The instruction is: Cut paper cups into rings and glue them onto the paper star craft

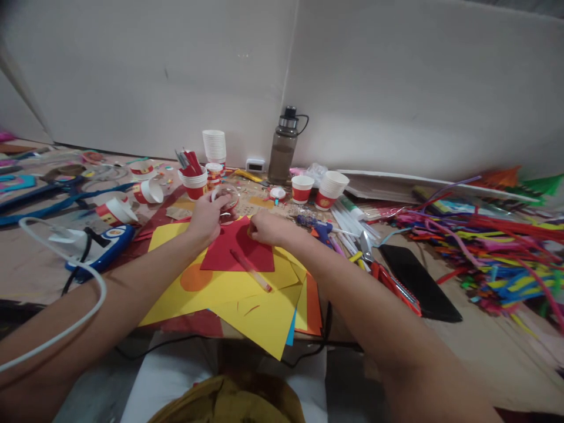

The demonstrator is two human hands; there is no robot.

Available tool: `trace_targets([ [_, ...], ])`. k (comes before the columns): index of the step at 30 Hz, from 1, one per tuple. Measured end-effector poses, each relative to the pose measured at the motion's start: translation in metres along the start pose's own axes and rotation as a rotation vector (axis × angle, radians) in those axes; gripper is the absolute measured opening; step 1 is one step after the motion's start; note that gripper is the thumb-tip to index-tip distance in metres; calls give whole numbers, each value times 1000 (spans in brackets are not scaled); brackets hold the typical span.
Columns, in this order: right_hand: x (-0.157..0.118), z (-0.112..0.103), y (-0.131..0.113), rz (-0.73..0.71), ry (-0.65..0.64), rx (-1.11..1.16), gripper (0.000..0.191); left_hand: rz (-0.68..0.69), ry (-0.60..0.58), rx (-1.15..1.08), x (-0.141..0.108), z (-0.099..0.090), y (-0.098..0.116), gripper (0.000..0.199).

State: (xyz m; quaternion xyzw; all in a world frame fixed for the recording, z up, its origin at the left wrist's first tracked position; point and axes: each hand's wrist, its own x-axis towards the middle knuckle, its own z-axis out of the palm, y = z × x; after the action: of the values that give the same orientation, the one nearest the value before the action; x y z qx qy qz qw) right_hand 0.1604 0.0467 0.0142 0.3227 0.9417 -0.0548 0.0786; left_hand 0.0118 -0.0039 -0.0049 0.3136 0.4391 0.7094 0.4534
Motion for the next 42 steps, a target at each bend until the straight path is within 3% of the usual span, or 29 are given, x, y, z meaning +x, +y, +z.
trace_targets([
  [9, 5, -3, -2, -37, -33, -1, 24, -12, 9, 6, -2, 3, 4, 19],
  [17, 5, 2, -15, 72, 4, -108, 24, 6, -16, 8, -1, -1, 0, 21],
  [23, -2, -1, 1, 167, 84, -125, 28, -8, -12, -11, 1, -1, 0, 21],
  [35, 7, -5, -1, 143, -58, -100, 24, -16, -8, -5, 0, 2, 3, 20],
  [42, 13, -7, -15, 233, -60, -143, 27, -27, -16, -2, -1, 2, 4, 18],
])
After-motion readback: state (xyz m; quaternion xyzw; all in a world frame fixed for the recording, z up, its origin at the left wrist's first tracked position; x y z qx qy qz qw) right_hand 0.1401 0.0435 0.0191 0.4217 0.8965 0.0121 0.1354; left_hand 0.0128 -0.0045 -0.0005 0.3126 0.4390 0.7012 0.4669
